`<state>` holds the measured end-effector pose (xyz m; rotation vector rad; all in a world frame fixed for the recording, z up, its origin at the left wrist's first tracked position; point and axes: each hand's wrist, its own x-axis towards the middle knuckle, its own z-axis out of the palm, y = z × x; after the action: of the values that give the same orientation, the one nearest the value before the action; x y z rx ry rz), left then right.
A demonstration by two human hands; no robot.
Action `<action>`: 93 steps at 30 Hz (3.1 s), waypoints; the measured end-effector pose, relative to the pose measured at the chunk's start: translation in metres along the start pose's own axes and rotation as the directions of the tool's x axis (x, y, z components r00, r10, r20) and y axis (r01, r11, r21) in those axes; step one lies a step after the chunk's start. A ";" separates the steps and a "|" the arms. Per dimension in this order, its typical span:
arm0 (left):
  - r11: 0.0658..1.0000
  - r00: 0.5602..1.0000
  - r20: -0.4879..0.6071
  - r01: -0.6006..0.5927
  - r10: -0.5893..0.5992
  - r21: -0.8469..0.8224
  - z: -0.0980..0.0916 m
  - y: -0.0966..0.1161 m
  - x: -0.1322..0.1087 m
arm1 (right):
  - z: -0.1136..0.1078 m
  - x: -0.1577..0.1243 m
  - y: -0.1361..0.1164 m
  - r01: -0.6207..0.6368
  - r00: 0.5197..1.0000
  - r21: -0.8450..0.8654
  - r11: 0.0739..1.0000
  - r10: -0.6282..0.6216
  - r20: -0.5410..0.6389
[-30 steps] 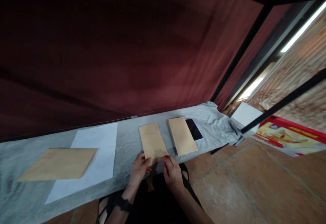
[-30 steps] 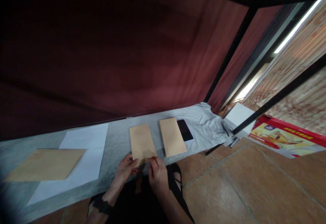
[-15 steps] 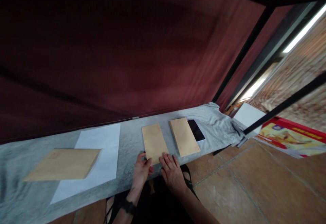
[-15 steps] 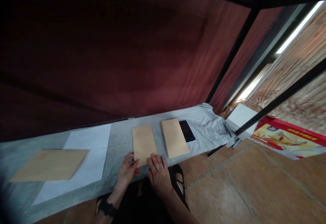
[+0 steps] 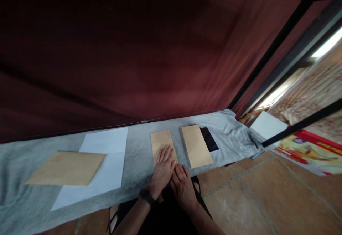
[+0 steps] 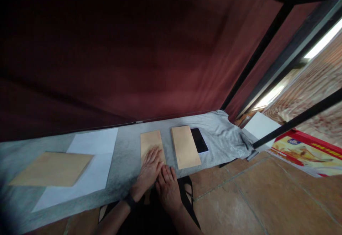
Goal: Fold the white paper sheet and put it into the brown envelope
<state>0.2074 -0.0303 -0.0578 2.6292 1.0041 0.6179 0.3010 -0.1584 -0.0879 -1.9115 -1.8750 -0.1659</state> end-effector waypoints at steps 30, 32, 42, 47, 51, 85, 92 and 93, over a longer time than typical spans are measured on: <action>0.974 0.993 0.118 -0.020 -0.007 0.224 0.021 -0.069 0.084 | -0.005 0.002 0.001 0.002 0.998 0.072 0.997 0.002 -0.056; 0.967 0.993 0.114 -0.064 0.037 0.247 0.020 -0.069 0.072 | -0.004 0.001 0.002 0.004 0.998 0.072 0.997 0.000 -0.058; 0.928 0.981 0.058 -0.193 0.184 0.318 0.003 -0.075 -0.011 | -0.006 0.002 0.002 0.008 0.999 0.066 0.998 -0.006 -0.032; 0.927 0.978 0.014 -0.200 0.206 0.318 -0.010 -0.077 -0.047 | -0.004 -0.001 0.009 0.054 0.998 0.045 0.998 -0.054 0.012; 0.888 0.948 0.072 -0.317 0.311 0.334 -0.019 -0.060 -0.069 | -0.002 -0.005 0.017 0.119 0.991 0.031 0.992 -0.121 0.058; 0.907 0.991 -0.014 -0.116 0.133 0.404 0.005 -0.016 -0.110 | -0.013 -0.006 0.001 0.134 0.982 -0.015 0.991 -0.131 0.132; 0.908 0.989 -0.030 -0.122 0.146 0.402 0.002 -0.018 -0.113 | -0.004 -0.016 -0.006 -0.052 0.998 -0.061 0.997 0.055 0.040; 0.909 0.989 -0.034 -0.118 0.144 0.399 0.002 -0.018 -0.113 | -0.004 -0.014 -0.006 -0.075 0.997 -0.060 0.995 0.077 0.027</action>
<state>0.1222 -0.0946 -0.0996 3.0712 1.0734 0.5795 0.2956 -0.1735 -0.0884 -2.0324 -1.8315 -0.1717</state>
